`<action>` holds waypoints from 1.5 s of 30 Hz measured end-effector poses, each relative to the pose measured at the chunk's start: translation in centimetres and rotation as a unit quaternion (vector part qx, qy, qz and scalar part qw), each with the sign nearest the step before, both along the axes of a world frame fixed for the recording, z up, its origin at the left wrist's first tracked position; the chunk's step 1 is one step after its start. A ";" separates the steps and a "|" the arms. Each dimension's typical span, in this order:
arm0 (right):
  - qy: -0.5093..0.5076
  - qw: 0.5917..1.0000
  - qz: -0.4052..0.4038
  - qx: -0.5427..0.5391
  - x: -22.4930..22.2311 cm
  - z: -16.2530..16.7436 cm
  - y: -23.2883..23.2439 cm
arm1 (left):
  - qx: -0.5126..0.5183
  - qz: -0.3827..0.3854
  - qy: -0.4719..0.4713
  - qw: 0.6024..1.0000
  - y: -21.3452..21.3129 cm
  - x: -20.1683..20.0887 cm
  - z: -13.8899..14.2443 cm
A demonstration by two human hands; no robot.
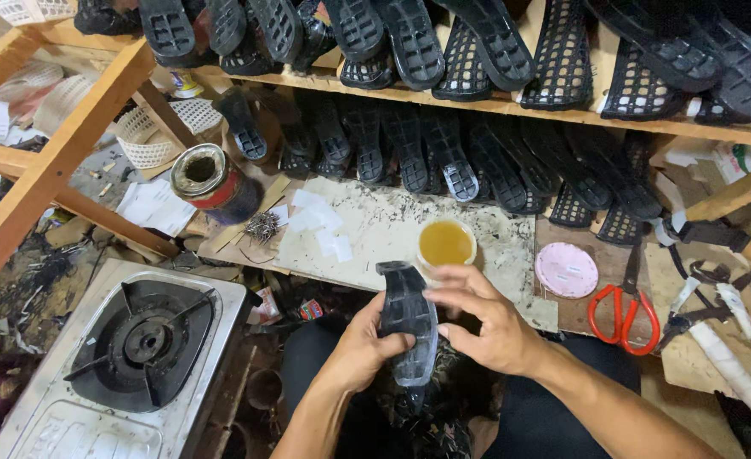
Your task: The person repeatedly picks up black shoe soles from a wooden shelf, applies a yellow liquid from a small container to the sole surface by hand, and returns each sole to the shelf. The process is repeated for multiple soles in a cluttered workshop.
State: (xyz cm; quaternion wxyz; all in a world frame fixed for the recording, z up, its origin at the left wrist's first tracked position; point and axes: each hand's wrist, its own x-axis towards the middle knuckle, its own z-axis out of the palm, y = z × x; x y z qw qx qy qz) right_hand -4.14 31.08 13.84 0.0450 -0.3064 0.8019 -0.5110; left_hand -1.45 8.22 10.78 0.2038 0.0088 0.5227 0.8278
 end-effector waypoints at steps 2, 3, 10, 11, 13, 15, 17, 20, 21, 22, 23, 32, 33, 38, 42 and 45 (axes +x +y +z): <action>0.045 0.999 0.006 0.008 -0.1 0.5 -0.2 | 0.015 -0.001 -0.001 1.000 -0.1 0.0 0.1; 0.046 0.999 0.005 0.008 -0.2 0.7 -0.3 | 0.023 -0.001 -0.001 1.000 -0.2 0.0 0.1; 0.061 0.997 -0.021 0.029 -0.6 0.3 -0.8 | 0.017 -0.010 0.006 1.000 -0.8 0.0 -0.2; 0.083 0.996 -0.020 0.035 -0.5 0.1 -0.8 | 0.021 -0.003 0.005 1.000 -0.8 0.0 -0.2; 0.127 0.991 -0.012 0.046 0.1 -0.3 -0.7 | 0.041 0.019 0.000 0.999 -0.8 -0.1 -0.1; 0.160 0.985 0.056 0.023 0.8 -0.6 -0.1 | 0.071 0.051 -0.004 0.996 -0.7 -0.1 0.1; 0.176 0.982 0.068 0.011 1.0 -0.9 0.1 | 0.085 0.058 -0.030 0.994 -0.6 -0.1 0.5; 0.174 0.985 -0.003 0.013 0.7 -1.4 -0.2 | 0.088 0.062 -0.028 0.994 -0.1 0.1 1.1; 0.170 0.985 -0.022 0.019 0.5 -1.5 -0.5 | 0.087 0.063 -0.018 0.994 0.2 0.0 1.3; 0.167 0.985 -0.040 0.025 0.4 -1.6 -0.7 | 0.081 0.083 -0.013 0.993 0.4 -0.1 1.5; 0.220 0.974 -0.042 0.036 0.4 -1.6 -1.0 | 0.074 0.104 -0.008 0.992 0.6 -0.2 1.6; 0.381 0.916 -0.058 0.114 4.0 -1.3 -2.8 | 0.084 0.214 -0.010 0.973 1.0 -0.6 0.4; 0.372 0.919 -0.039 0.123 4.3 -1.2 -2.9 | 0.088 0.218 -0.014 0.972 1.1 -0.6 0.4; 0.329 0.943 -0.006 0.049 4.1 0.4 -2.6 | 0.042 0.143 0.024 0.989 -0.5 -0.2 1.1; 0.202 0.978 0.029 0.047 1.3 3.2 0.0 | -0.051 -0.044 0.071 0.995 -3.7 1.1 1.8; 0.036 0.988 0.111 0.102 -1.0 4.8 1.6 | -0.050 -0.219 0.095 0.970 -4.6 1.8 1.9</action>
